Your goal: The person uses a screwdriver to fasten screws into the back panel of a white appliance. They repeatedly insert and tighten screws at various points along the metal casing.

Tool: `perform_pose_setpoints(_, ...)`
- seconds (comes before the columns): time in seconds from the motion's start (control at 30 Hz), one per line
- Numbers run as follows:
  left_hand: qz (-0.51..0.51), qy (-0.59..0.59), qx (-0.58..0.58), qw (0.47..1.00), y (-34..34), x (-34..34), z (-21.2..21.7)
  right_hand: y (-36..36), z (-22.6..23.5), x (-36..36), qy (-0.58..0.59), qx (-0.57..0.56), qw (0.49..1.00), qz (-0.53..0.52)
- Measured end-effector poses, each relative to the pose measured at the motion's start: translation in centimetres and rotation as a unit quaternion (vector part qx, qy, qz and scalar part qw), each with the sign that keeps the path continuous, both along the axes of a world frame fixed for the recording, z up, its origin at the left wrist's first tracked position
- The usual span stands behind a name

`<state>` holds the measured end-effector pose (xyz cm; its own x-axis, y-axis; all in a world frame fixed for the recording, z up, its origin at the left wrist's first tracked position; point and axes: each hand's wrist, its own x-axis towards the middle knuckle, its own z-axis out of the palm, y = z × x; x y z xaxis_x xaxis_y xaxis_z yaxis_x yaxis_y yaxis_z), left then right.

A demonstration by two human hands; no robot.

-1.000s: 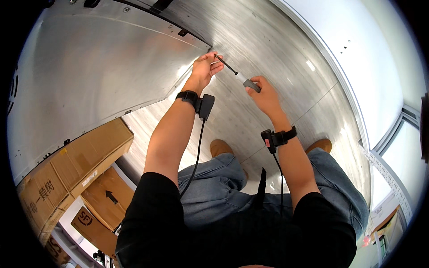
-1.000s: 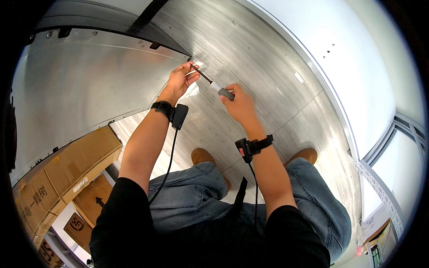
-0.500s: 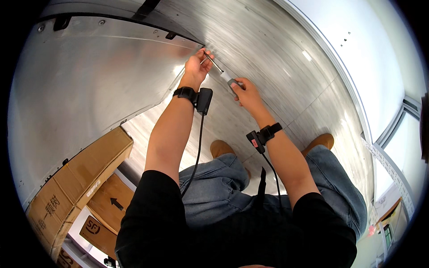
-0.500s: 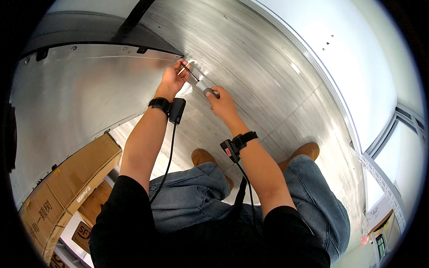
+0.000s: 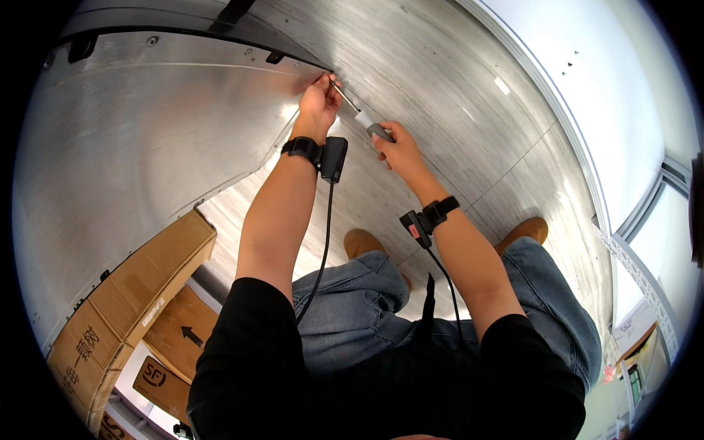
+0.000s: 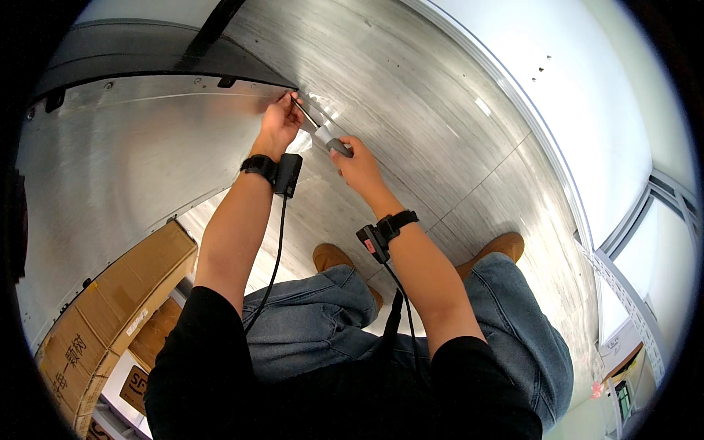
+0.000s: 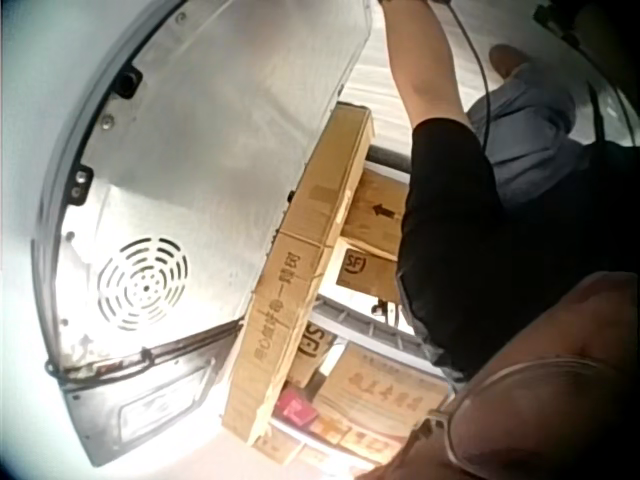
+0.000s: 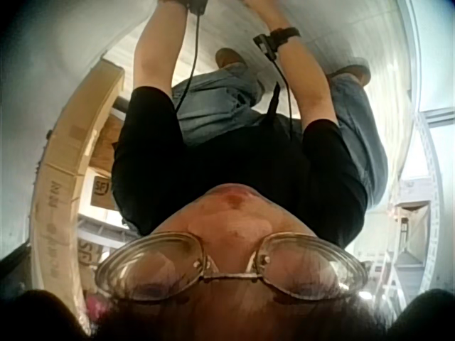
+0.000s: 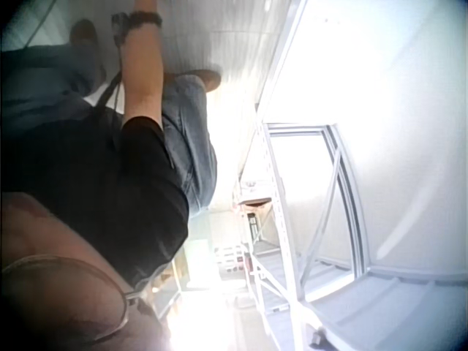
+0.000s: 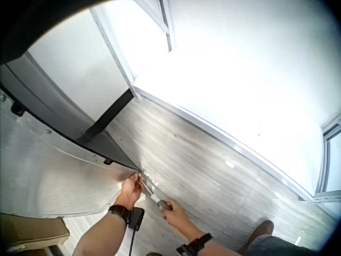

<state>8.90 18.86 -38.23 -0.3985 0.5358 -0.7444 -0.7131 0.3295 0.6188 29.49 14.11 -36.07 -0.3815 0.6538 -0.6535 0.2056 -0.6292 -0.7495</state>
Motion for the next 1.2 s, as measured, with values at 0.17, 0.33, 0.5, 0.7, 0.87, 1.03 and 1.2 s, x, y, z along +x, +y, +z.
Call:
perform_pose_setpoints(0.17, 0.005, -0.021, -0.026, 0.999, 0.2, -0.6, -0.5, 0.2, -0.3, -0.4, -0.003, 0.011, 1.000, 0.013)
perform_pose_setpoints(0.33, 0.012, -0.058, -0.049, 0.997, 0.4, -0.8, -0.2, 0.5, -0.5, -0.6, -0.021, 0.025, 0.999, 0.010)
perform_pose_setpoints(0.5, 0.016, -0.063, -0.058, 0.996, 0.4, -1.3, -0.4, 0.8, -0.9, -0.6, -0.026, 0.048, 0.998, 0.017)
perform_pose_setpoints(0.7, 0.023, -0.067, -0.068, 0.995, 0.6, -1.3, -0.3, 0.8, -0.8, -0.5, -0.033, 0.047, 0.998, 0.024)
perform_pose_setpoints(0.87, 0.008, -0.077, -0.062, 0.995, 0.5, -1.4, -0.2, 0.7, -1.3, -0.7, -0.039, 0.054, 0.998, 0.021)
perform_pose_setpoints(1.03, 0.000, -0.085, -0.053, 0.995, 0.3, -1.2, 0.3, 0.6, -2.2, -0.7, -0.013, 0.057, 0.998, -0.015)
perform_pose_setpoints(1.2, -0.009, -0.072, -0.048, 0.996, 0.0, -1.5, 0.2, 0.4, -2.4, -0.7, -0.064, 0.114, 0.991, -0.007)
